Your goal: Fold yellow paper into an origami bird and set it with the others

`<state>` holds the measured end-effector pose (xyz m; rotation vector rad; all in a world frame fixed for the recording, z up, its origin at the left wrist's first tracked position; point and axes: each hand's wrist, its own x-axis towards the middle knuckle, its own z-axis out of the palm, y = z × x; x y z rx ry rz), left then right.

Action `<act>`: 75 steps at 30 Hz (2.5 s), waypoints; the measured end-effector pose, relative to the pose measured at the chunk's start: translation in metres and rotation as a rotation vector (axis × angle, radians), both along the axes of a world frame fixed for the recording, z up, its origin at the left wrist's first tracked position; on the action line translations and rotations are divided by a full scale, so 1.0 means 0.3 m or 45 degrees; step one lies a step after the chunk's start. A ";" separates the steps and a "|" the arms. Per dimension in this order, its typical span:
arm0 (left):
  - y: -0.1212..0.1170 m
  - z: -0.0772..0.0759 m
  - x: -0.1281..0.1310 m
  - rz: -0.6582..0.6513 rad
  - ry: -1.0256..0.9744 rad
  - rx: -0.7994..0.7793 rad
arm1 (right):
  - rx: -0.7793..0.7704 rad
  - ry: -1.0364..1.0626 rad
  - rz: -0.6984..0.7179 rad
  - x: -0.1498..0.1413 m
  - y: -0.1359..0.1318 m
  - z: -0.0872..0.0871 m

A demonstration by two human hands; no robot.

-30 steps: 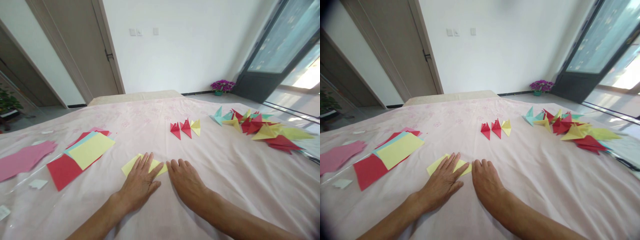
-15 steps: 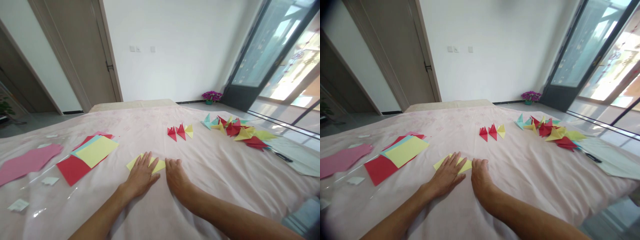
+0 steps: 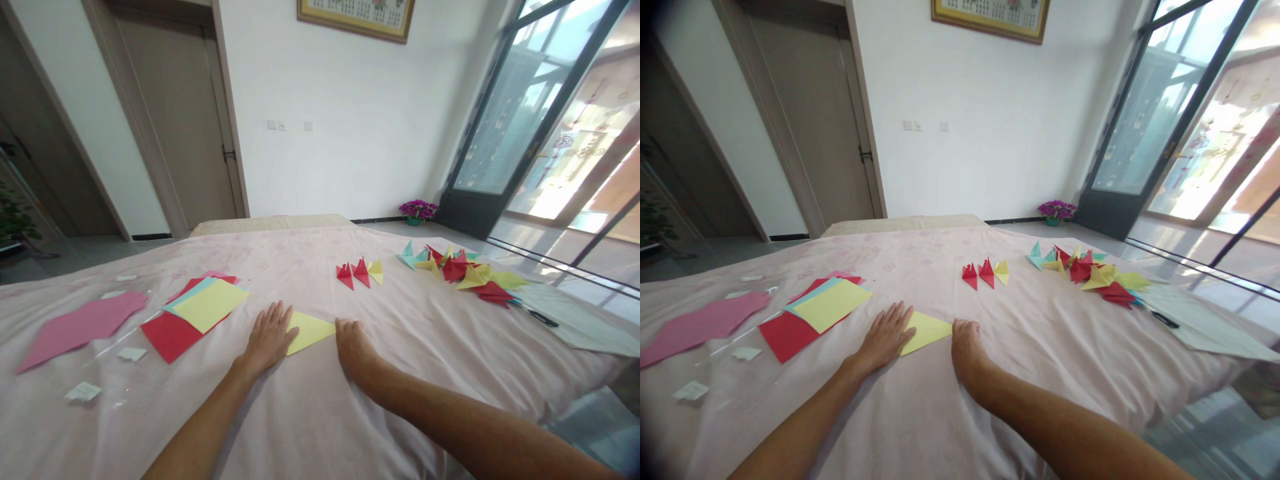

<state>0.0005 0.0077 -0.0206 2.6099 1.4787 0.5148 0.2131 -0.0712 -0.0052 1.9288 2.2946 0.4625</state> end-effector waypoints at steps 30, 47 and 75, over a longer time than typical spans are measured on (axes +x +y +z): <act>-0.123 0.062 0.021 -0.186 -0.307 0.577 | -0.450 2.496 -0.193 0.078 0.264 0.059; -0.133 0.074 0.015 -0.075 -0.694 0.412 | -1.011 2.996 0.069 0.144 0.247 0.084; -0.059 0.073 0.005 0.256 -1.862 -0.675 | -0.685 3.132 0.183 0.039 0.237 0.052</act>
